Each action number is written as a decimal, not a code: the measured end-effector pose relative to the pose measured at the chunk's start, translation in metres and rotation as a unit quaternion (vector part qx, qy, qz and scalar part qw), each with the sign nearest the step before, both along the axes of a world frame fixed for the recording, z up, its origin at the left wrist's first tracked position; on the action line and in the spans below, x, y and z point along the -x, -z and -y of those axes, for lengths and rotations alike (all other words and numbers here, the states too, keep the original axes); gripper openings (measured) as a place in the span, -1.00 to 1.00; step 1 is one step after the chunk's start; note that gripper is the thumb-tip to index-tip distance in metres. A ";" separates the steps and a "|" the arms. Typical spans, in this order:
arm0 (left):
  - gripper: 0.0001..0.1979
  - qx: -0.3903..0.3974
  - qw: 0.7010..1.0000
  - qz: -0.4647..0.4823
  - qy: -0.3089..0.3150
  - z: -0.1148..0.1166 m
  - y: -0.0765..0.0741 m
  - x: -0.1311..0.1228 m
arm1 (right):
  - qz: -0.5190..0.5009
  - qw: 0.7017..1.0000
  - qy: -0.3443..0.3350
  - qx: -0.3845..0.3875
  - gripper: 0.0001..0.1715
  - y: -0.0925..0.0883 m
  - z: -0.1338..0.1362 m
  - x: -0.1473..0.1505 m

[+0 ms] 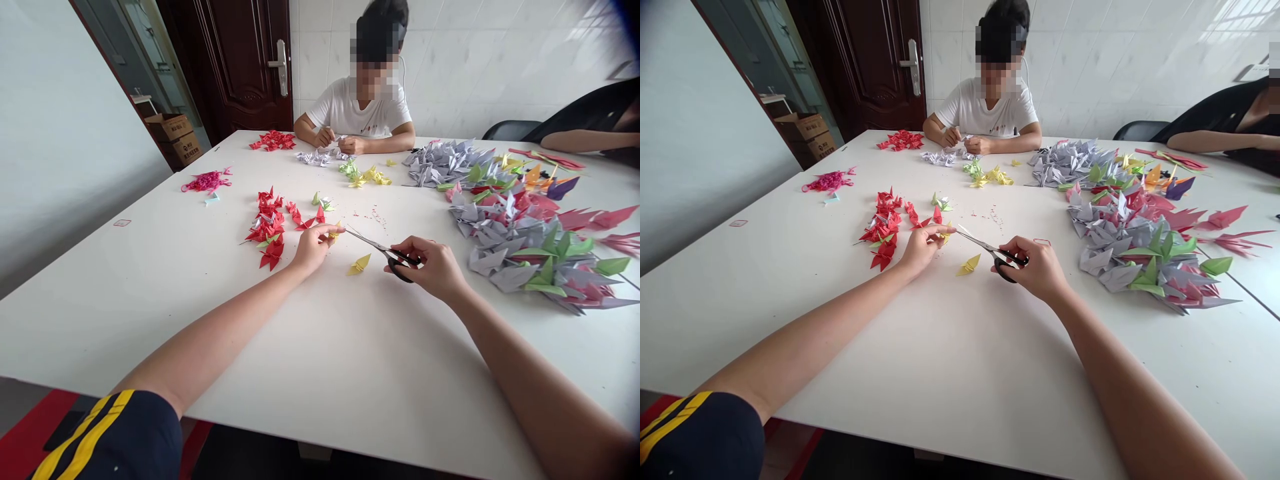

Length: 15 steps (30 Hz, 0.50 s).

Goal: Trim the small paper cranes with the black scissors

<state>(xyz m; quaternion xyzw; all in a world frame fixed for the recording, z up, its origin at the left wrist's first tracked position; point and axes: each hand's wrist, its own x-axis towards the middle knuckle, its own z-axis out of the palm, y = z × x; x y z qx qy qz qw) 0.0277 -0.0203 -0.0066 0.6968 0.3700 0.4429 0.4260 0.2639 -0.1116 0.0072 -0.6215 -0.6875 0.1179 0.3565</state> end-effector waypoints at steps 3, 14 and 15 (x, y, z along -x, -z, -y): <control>-0.64 -0.003 1.000 0.002 -0.001 0.000 0.000 0.001 | 0.013 1.000 -0.008 0.003 -0.63 0.000 -0.001 -0.002; -0.57 0.025 0.999 0.021 0.016 0.000 0.000 0.001 | -0.160 0.975 -0.050 0.144 -0.60 0.008 -0.004 -0.003; -0.58 0.029 0.999 0.027 0.023 0.000 0.002 0.000 | -0.170 0.973 -0.048 0.149 -0.60 0.007 -0.003 -0.002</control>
